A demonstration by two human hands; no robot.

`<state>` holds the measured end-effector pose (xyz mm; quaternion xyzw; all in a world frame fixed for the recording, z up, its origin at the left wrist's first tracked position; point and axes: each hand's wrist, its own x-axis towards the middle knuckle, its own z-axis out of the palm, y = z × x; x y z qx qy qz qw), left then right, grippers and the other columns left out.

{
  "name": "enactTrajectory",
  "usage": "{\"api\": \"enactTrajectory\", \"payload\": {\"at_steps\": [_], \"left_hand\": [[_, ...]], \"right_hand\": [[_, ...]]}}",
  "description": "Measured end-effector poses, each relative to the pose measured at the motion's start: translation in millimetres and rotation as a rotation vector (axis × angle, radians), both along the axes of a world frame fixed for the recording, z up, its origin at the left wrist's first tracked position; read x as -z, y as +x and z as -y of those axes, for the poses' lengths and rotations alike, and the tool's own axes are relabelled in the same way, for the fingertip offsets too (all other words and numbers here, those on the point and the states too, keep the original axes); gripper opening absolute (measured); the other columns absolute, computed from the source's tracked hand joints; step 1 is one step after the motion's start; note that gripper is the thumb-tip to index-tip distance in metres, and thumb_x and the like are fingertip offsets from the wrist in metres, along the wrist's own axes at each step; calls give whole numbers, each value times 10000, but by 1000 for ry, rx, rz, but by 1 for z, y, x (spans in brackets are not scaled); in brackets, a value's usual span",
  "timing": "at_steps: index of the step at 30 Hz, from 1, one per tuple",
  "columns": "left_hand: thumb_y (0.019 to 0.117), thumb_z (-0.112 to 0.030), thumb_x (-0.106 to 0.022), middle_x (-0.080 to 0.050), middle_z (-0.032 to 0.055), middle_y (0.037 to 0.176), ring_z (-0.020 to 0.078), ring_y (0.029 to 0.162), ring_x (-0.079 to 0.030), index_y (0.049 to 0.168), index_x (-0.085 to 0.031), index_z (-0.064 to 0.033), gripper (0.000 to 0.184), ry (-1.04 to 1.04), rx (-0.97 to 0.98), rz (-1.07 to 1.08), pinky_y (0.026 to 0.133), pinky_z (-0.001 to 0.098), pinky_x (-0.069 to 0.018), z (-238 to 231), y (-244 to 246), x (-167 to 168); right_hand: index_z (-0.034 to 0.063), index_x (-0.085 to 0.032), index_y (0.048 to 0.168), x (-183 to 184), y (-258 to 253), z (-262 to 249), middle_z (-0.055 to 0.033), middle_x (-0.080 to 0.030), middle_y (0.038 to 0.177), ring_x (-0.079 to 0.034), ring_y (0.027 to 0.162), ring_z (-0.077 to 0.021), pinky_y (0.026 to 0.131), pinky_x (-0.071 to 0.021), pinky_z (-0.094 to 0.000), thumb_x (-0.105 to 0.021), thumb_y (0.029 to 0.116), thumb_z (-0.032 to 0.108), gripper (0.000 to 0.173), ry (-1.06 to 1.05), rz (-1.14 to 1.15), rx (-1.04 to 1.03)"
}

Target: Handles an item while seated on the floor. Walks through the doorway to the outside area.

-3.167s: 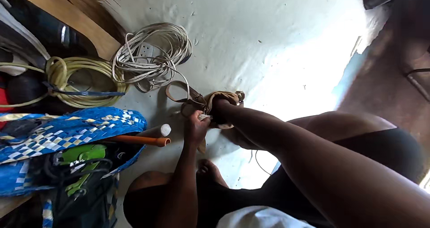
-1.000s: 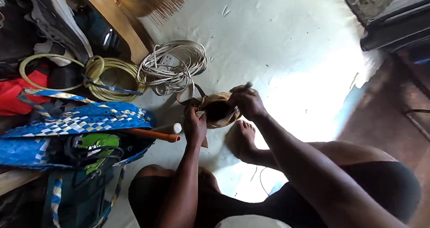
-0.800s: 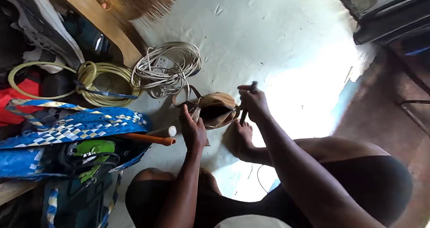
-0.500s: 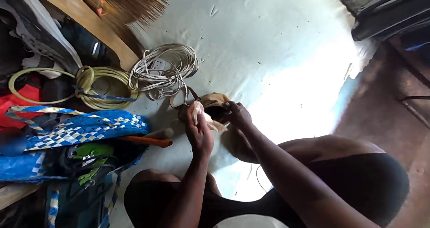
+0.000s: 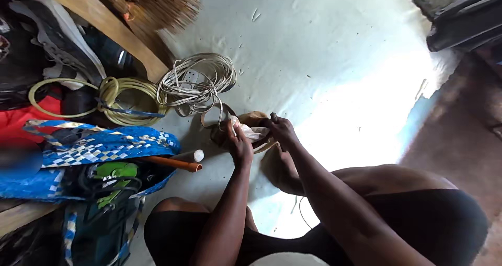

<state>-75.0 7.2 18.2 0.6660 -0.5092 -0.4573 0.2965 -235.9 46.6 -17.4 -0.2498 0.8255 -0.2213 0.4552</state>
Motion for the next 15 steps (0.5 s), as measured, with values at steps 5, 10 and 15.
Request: {"api": "enactTrajectory", "payload": {"at_steps": [5,10,15], "left_hand": [[1031,-256,-597,-567,164,1458,332,1341,-556,1406,-585,-71,418,-8,366,401,1117,544,-454,8,7,39],[861,-340,-747,-245,109,1698,357,1504,-348,1507,-520,-350,685,97,425,676,1109,609,-405,-5,47,51],[917,-75,-669,-616,215,1365,316,1324,-560,1353,-615,7,447,74,148,171,1157,441,-436,-7,52,56]], "right_hand": [[113,-697,866,-12,3,7,-56,-665,724,-660,674,-208,663,-559,-485,-656,966,441,345,-110,4,-118],[80,-667,853,7,-3,18,-51,-626,668,-605,563,-184,551,-530,-411,-641,982,411,356,-148,92,-1],[84,-676,848,-9,24,61,-57,-642,698,-627,619,-197,614,-540,-447,-634,984,428,372,-114,106,-152]]}}
